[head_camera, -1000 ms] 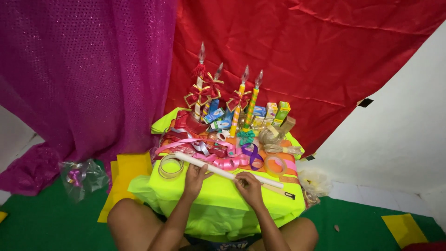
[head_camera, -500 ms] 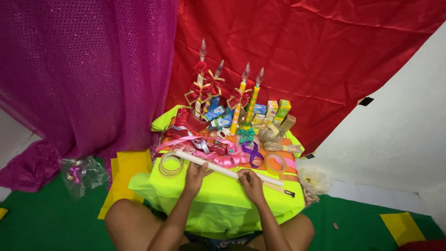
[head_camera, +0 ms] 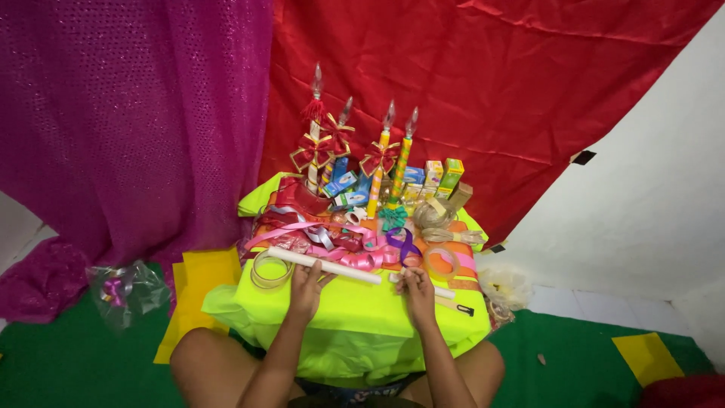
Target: The person is wrapping a small tube with yellow paper and tape to include in a decorative gift arrangement.
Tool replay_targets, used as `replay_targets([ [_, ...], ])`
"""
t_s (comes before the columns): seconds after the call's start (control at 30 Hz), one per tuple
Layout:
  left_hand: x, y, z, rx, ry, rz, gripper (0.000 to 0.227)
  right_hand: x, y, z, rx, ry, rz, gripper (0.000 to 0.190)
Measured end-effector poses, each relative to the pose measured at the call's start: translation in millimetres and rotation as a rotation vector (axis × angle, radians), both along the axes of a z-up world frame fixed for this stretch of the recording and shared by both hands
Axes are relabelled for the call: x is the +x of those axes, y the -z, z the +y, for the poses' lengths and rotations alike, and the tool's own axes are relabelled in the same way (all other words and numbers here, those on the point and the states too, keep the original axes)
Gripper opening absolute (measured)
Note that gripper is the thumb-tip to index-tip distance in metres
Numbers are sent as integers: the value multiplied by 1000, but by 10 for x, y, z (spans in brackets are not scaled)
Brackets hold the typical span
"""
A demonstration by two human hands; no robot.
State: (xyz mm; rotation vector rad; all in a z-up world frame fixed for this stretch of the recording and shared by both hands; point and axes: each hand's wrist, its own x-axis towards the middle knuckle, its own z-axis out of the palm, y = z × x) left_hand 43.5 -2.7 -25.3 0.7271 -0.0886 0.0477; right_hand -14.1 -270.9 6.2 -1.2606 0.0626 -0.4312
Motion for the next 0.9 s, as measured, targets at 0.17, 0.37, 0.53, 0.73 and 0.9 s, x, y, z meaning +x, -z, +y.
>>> replay_targets([
  [0.17, 1, 1, 10, -3, 7, 21, 22, 22, 84, -22, 30, 9, 33, 11],
  [0.37, -1, 22, -1, 15, 13, 12, 23, -54, -95, 67, -46, 29, 82, 13],
  [0.53, -7, -16, -15, 18, 10, 23, 24, -56, -128, -25, -38, 44, 102, 13],
  [0.73, -22, 0, -7, 64, 17, 43, 22, -351, -292, -504, -327, 208, 121, 13],
  [0.9, -89, -91, -7, 79, 15, 5, 21, -640, -299, -1054, -1112, 432, -159, 12],
])
